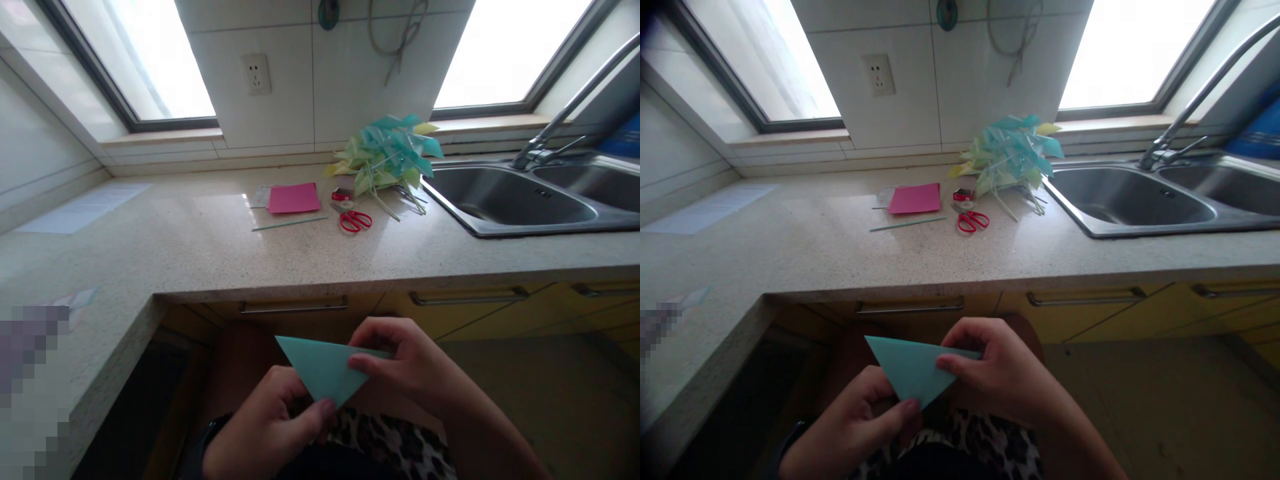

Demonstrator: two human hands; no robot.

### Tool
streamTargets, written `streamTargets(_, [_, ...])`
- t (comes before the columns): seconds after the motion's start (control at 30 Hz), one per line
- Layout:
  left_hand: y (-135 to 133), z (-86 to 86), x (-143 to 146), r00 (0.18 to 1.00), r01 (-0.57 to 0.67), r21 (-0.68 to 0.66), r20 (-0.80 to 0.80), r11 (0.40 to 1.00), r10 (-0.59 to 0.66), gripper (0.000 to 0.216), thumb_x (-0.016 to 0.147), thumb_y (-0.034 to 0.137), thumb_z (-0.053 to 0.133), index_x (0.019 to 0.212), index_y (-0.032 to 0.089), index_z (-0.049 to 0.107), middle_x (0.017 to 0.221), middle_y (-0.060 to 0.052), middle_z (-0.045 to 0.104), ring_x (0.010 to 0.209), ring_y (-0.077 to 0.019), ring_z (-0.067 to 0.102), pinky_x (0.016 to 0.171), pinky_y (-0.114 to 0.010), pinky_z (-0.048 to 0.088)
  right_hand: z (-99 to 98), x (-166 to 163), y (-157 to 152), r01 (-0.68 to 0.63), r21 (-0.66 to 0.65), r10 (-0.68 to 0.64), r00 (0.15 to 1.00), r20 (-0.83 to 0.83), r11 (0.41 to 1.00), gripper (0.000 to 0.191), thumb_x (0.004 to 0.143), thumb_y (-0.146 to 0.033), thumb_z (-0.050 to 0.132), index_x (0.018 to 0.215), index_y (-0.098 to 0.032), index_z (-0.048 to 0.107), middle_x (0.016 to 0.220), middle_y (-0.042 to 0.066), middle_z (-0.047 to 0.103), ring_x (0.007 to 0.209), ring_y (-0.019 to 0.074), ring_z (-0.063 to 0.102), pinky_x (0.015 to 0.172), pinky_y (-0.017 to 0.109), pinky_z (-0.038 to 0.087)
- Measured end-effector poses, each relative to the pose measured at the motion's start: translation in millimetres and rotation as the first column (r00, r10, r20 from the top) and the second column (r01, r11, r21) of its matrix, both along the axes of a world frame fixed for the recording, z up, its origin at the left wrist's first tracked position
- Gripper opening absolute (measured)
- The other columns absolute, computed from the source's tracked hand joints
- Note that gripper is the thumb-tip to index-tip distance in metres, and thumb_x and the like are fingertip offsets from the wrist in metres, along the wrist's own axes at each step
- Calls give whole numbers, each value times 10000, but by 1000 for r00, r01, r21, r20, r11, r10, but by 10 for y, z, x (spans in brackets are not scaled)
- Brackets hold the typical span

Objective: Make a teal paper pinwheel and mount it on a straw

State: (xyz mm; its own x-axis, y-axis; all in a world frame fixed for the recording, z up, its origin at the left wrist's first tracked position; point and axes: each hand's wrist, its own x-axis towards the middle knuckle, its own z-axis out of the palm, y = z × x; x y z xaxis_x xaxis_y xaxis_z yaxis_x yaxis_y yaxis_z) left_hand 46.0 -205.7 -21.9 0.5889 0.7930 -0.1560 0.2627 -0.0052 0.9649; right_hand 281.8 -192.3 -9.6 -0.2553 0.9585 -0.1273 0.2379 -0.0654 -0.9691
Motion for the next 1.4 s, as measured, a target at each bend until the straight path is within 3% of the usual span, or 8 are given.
streamTargets(0.1, [-35, -138, 63, 976, -175, -154, 106, 972, 193, 376, 947, 485, 605, 802, 160, 725, 649, -46, 698, 602, -146, 617, 597, -238, 479, -113, -38, 5, 235, -20, -229, 920, -318, 972, 242, 826, -389, 786, 899, -194, 662, 742, -28, 608, 662, 109, 509, 600, 220, 405])
streamTargets(0.17, [-54, -189, 102, 951, -265, -173, 116, 949, 287, 413, 922, 532, 633, 798, 150, 729, 635, -50, 693, 605, -145, 617, 610, -238, 484, -205, -112, -45, 252, -45, -248, 873, -419, 967, 313, 904, -505, 672, 864, -201, 609, 665, -52, 525, 595, 97, 444, 549, 211, 370])
streamTargets(0.33, [-94, -173, 174, 933, -275, -250, 165, 928, 320, 489, 829, 626, 702, 807, 139, 743, 671, -50, 687, 611, -143, 591, 582, -231, 482, -299, -390, -246, -175, -120, 81, 829, -554, 977, 387, 887, -544, 685, 883, -159, 653, 776, 17, 623, 674, 116, 548, 640, 247, 453])
streamTargets(0.4, [-112, -161, 176, 925, -282, -290, 170, 915, 339, 516, 787, 649, 732, 870, 141, 756, 689, -43, 687, 609, -136, 573, 575, -225, 474, -303, -476, -293, -239, -147, 107, 797, -594, 960, 373, 894, -536, 688, 917, -167, 639, 774, 8, 625, 683, 107, 560, 650, 233, 450])
streamTargets(0.63, [-145, -182, 102, 929, -193, -325, 243, 926, 279, 489, 809, 627, 724, 804, 138, 737, 661, -23, 630, 589, -118, 526, 568, -223, 446, -444, -500, -289, -236, -146, 101, 788, -608, 961, 397, 890, -567, 659, 869, -172, 630, 725, 7, 606, 617, 119, 557, 584, 247, 441])
streamTargets(0.8, [-92, -155, 35, 932, -164, -351, 252, 922, 261, 495, 819, 633, 707, 754, 142, 682, 594, -3, 587, 532, -105, 503, 536, -217, 418, -456, -299, -214, -139, -59, 87, 844, -530, 989, 475, 911, -519, 651, 615, -170, 527, 538, -56, 412, 494, 64, 318, 462, 222, 221])
streamTargets(0.9, [-48, -91, -17, 950, -141, -326, 220, 935, 220, 510, 793, 642, 728, 733, 143, 639, 570, 16, 558, 492, -89, 488, 510, -206, 391, -423, -208, -168, -143, 9, 128, 859, -496, 990, 528, 920, -484, 644, 526, -165, 497, 484, -52, 381, 470, 64, 304, 461, 247, 206])
streamTargets(1.4, [1, -3, -177, 992, -87, -189, 77, 978, 103, 528, 860, 681, 606, 843, 155, 635, 635, 7, 544, 546, -119, 534, 543, -228, 432, -492, -156, -105, -48, -4, 40, 877, -480, 999, 507, 897, -475, 600, 500, -191, 461, 453, -50, 326, 432, 83, 260, 426, 260, 139])
